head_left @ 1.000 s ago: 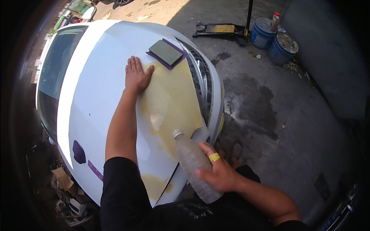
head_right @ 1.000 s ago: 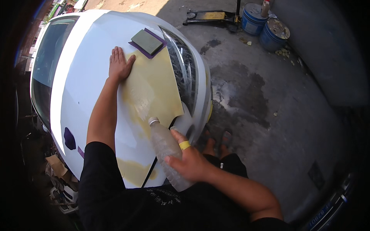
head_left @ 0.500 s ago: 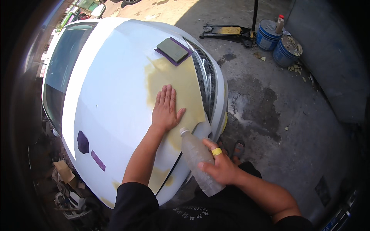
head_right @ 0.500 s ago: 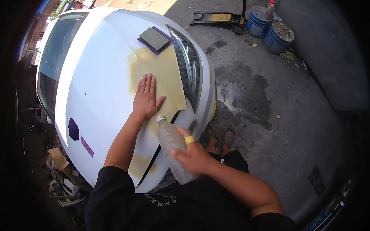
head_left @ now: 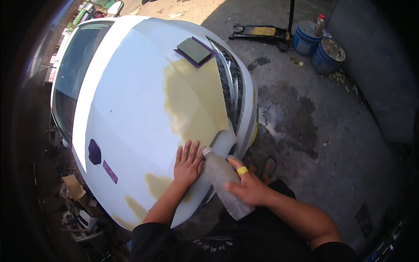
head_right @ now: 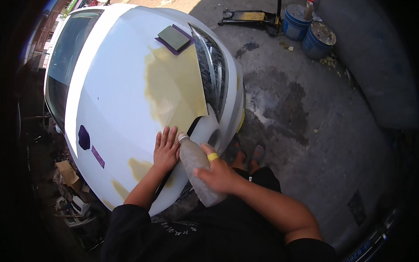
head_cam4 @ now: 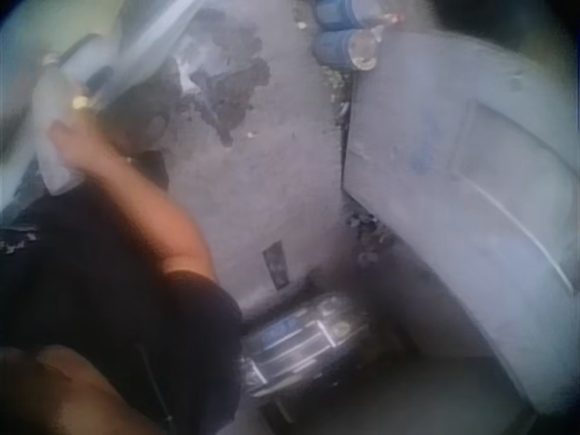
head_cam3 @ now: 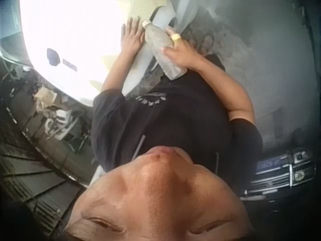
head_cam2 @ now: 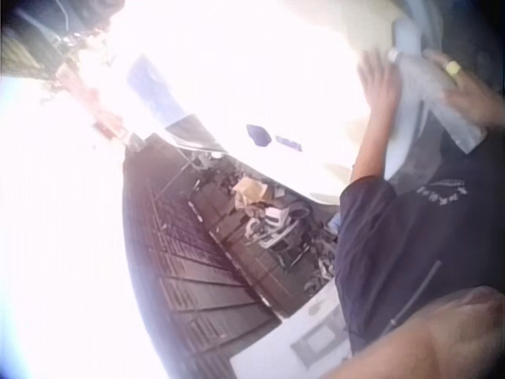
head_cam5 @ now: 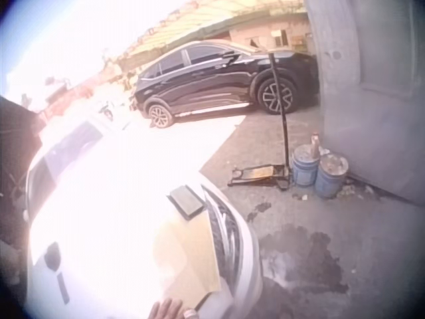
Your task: The person sands the hood of a white car using a sanding block and water. They repeatedly pour water from a plastic bottle onto the hood and sand the surface with a sanding block, occasionally switching to a different sanding block.
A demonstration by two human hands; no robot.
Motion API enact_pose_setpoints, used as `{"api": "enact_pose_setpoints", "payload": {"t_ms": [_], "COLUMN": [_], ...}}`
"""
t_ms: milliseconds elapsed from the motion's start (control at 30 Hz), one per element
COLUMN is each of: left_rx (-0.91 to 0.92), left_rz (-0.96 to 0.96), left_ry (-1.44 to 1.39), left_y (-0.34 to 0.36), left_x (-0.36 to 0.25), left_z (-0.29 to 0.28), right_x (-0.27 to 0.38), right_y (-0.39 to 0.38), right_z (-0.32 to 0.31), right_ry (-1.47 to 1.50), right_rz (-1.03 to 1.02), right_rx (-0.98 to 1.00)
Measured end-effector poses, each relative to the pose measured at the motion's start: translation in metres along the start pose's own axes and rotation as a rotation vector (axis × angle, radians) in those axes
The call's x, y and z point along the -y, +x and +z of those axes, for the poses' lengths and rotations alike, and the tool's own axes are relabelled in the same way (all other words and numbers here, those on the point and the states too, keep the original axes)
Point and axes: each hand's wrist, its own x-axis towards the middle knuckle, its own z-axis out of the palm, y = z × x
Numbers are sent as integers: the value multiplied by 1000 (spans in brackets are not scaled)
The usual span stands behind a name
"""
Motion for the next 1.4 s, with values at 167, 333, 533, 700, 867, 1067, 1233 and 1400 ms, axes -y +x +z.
{"api": "enact_pose_setpoints", "payload": {"t_ms": [167,333,533,700,867,1067,1233,1400], "left_rx": [78,75,47,4,97,40,80,41], "left_rz": [36,-14,-104,-62,15,-124,-311,-365], "left_ry": [34,19,19,-15,127,-25,43,43], "left_y": [-3,97,122,63,-4,58,192,271], "left_x": [10,6,-4,-9,6,54,119,164], "left_z": [-9,-3,6,10,-3,-14,-14,-22], "right_x": [6,4,-19,-9,-4,17,40,56], "right_y": [-7,-8,0,8,15,31,48,60], "right_z": [-7,-10,-3,-5,0,-3,-1,2], "right_ry": [-80,-41,-6,66,150,91,148,174], "right_rz": [23,26,25,72,-4,-58,-75,-117], "right_rx": [-29,-70,-89,16,27,-59,-63,-69]}}
